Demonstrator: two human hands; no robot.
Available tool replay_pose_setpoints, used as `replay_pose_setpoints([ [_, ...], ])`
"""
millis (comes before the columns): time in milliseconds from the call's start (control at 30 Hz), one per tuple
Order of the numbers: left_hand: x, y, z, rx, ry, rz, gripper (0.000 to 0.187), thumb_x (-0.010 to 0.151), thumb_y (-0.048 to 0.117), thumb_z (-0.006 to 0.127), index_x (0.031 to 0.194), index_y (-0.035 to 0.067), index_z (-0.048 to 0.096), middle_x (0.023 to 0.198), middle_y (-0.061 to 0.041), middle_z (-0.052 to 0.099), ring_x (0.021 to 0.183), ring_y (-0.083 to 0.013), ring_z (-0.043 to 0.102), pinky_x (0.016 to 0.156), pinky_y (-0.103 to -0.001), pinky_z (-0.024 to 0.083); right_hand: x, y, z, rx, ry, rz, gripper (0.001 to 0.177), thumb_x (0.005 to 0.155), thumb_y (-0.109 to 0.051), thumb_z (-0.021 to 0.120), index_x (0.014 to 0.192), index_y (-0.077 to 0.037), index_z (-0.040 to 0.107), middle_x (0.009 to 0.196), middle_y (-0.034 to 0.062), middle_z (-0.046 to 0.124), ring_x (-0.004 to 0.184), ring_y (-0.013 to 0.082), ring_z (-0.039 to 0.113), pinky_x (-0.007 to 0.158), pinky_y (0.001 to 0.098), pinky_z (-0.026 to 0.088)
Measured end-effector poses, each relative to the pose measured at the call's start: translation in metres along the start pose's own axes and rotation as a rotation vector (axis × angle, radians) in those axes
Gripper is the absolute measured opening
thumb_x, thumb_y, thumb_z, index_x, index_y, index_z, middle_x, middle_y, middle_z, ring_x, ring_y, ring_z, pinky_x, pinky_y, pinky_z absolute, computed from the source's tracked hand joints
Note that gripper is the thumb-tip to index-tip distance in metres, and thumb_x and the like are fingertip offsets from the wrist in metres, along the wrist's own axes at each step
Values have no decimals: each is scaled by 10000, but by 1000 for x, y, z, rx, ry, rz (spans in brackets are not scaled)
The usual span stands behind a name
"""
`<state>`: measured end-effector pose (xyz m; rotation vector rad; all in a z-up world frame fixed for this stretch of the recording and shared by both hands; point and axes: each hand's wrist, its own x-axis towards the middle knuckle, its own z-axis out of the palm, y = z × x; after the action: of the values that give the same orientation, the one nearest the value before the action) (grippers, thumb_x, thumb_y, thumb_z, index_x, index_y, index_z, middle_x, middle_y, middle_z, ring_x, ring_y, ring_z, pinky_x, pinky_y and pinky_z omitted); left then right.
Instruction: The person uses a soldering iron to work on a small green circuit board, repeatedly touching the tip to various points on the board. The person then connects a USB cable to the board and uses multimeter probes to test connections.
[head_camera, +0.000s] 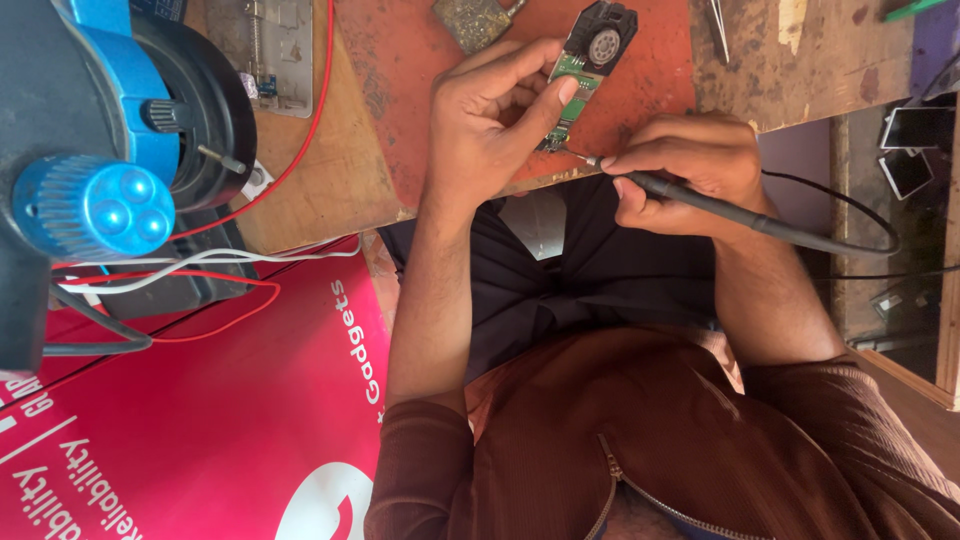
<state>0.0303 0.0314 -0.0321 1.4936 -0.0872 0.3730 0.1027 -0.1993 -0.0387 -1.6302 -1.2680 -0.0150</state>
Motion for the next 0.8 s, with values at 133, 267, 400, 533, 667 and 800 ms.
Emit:
replay_pose_setpoints([
  [133,-1,0,0,-3,8,-6,254,1034,-54,732,1279,-79,669,1086,-63,686,841,-58,688,701,-203,619,-1,0,0,14,13,7,122,880,-82,813,950,2,758,807,97,704,644,154,659,522,245,476],
  [267,-1,0,0,-8,8,-6,267,1039,-47,736,1296,-73,667,1082,-55,680,835,-56,679,695,-201,613,-1,-1,-1,17,8,-3,117,900,-81,810,965,-4,753,830,97,704,678,171,672,536,246,496],
  [400,-1,-1,0,-10,0,2,267,1046,-43,728,1303,-69,662,1085,-56,691,839,-61,696,706,-207,627,0,1,1,6,1,-14,126,891,-85,819,956,5,759,812,98,708,656,164,673,547,254,495],
  [533,-1,-1,0,13,6,3,268,1041,-42,733,1298,-69,665,1059,-53,686,826,-58,690,692,-202,622,0,0,0,-3,11,-6,129,896,-87,817,961,6,756,820,101,707,668,168,677,530,242,504],
  [667,-1,-1,1,-4,1,16,265,1044,-43,731,1299,-71,663,1058,-54,684,839,-61,698,709,-211,638,0,1,0,0,14,-2,131,880,-88,819,947,6,759,804,100,709,649,160,671,556,260,498],
  [800,-1,-1,1,1,14,-4,268,1038,-45,738,1295,-72,667,1046,-52,682,820,-56,684,689,-202,616,1,0,0,11,1,-12,125,897,-86,814,961,5,755,826,103,715,677,165,684,531,236,507],
])
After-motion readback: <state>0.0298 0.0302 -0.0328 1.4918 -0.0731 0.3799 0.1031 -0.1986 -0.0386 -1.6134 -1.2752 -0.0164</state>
